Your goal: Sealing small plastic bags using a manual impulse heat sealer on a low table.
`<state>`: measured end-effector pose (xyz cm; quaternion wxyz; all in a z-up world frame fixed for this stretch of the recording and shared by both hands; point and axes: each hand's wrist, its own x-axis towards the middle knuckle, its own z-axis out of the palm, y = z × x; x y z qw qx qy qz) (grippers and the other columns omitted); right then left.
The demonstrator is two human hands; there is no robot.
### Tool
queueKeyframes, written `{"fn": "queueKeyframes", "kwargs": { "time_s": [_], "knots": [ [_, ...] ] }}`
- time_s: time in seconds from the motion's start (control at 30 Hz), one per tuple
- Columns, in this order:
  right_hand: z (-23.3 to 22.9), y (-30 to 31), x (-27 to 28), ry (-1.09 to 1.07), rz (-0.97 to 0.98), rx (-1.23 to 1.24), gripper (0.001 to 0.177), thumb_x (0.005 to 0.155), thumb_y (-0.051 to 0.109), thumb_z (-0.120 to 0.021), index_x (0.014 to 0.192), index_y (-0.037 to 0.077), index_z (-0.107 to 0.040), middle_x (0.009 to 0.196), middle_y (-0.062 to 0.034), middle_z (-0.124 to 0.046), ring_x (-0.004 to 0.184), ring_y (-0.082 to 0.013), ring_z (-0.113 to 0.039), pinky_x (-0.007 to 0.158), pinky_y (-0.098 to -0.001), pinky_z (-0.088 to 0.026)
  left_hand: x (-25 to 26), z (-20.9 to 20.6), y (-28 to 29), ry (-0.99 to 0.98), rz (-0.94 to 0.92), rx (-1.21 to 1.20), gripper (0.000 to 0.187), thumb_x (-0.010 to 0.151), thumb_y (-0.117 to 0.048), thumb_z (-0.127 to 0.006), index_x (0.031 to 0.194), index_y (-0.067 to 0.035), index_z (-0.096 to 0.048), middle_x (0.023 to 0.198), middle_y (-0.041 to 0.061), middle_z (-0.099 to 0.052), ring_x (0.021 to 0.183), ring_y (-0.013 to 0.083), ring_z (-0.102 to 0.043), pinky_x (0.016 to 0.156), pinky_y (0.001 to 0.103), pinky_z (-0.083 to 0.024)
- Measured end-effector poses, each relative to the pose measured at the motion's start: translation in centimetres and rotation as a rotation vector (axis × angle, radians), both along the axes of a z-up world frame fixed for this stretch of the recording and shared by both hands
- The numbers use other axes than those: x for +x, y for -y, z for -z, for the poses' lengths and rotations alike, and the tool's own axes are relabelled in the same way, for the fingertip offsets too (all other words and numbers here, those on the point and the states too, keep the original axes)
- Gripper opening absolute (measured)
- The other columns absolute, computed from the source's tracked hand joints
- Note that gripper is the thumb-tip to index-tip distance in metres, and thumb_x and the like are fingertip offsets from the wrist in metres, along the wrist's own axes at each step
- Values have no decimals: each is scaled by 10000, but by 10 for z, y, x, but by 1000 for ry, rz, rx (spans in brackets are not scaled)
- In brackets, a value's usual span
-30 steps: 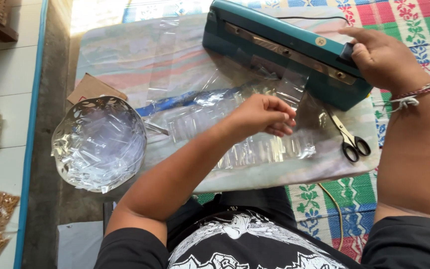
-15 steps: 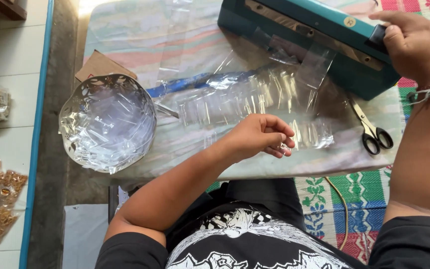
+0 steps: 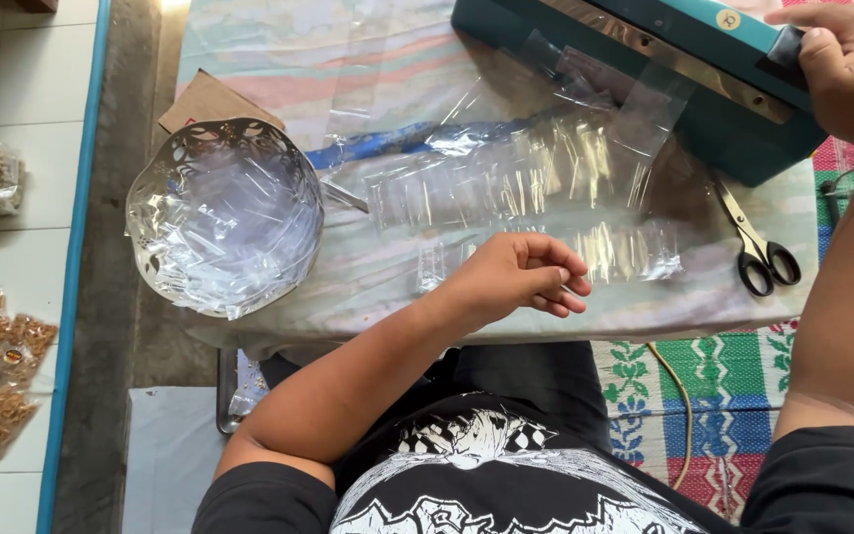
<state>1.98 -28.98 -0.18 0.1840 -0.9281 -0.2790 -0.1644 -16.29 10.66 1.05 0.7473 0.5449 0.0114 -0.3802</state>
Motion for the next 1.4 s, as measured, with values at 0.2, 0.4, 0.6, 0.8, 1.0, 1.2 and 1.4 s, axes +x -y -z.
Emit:
{"fn": "queueKeyframes", "kwargs": {
  "time_s": [0.2, 0.4, 0.6, 0.8, 1.0, 1.2, 1.4],
  "knots": [
    [2, -2, 0, -38, 8, 45, 493, 1248, 33, -392, 1489, -200, -753, 1258, -346, -710, 1043, -436, -625, 745, -466, -471, 0, 7, 3, 1, 9, -20, 134, 992, 0, -578, 1051, 51, -687, 1018, 234, -757, 889, 310, -777, 808, 360, -666],
    [-1, -4, -3, -31, -3, 28, 479, 1266, 28, -393, 1496, -217, -735, 1327, -387, -696, 1107, -474, -617, 784, -472, -476, 2, 17, 6, -53, 20, -64, 139, 978, 21, -573, 1061, 42, -682, 1029, 235, -749, 901, 323, -774, 803, 367, -658],
    [1, -1, -4, 38, 10, -10, 467, 1273, 27, -427, 1477, -196, -782, 1330, -355, -730, 1115, -440, -640, 817, -464, -481, 1, 23, 6, -41, 6, -71, 138, 972, 30, -568, 1052, 39, -681, 1011, 221, -751, 884, 309, -774, 791, 359, -659],
    [-2, -6, -7, -28, 26, 36, 495, 1253, 52, -391, 1453, -232, -744, 1268, -386, -674, 1072, -465, -618, 703, -483, -515, 0, 12, 3, -39, 2, -36, 165, 970, 30, -554, 1065, 40, -689, 1022, 221, -753, 896, 303, -774, 805, 353, -657],
    [-1, -3, -6, 4, 61, 41, 431, 1199, 38, -463, 1435, -118, -789, 1295, -300, -736, 1144, -420, -657, 893, -477, -507, 1, 19, 6, -65, -1, -54, 165, 931, 22, -570, 1057, 38, -676, 1011, 219, -748, 872, 290, -769, 785, 344, -652],
    [0, 5, -3, 160, 240, -191, 416, 1175, 193, -517, 1433, 120, -835, 1230, -168, -775, 1074, -385, -688, 843, -477, -515, 2, 4, 9, -81, 29, -21, 174, 932, 59, -557, 1055, 49, -681, 1013, 220, -740, 881, 302, -765, 796, 355, -652],
    [-6, -21, -33, 610, 334, -245, 257, 1245, 216, -662, 1249, 32, -841, 1123, -161, -737, 986, -352, -622, 907, -440, -454, 4, 22, 10, -134, 41, -201, 184, 1010, -22, -563, 1120, 83, -666, 1026, 264, -736, 884, 324, -759, 814, 375, -649]
  ]
}}
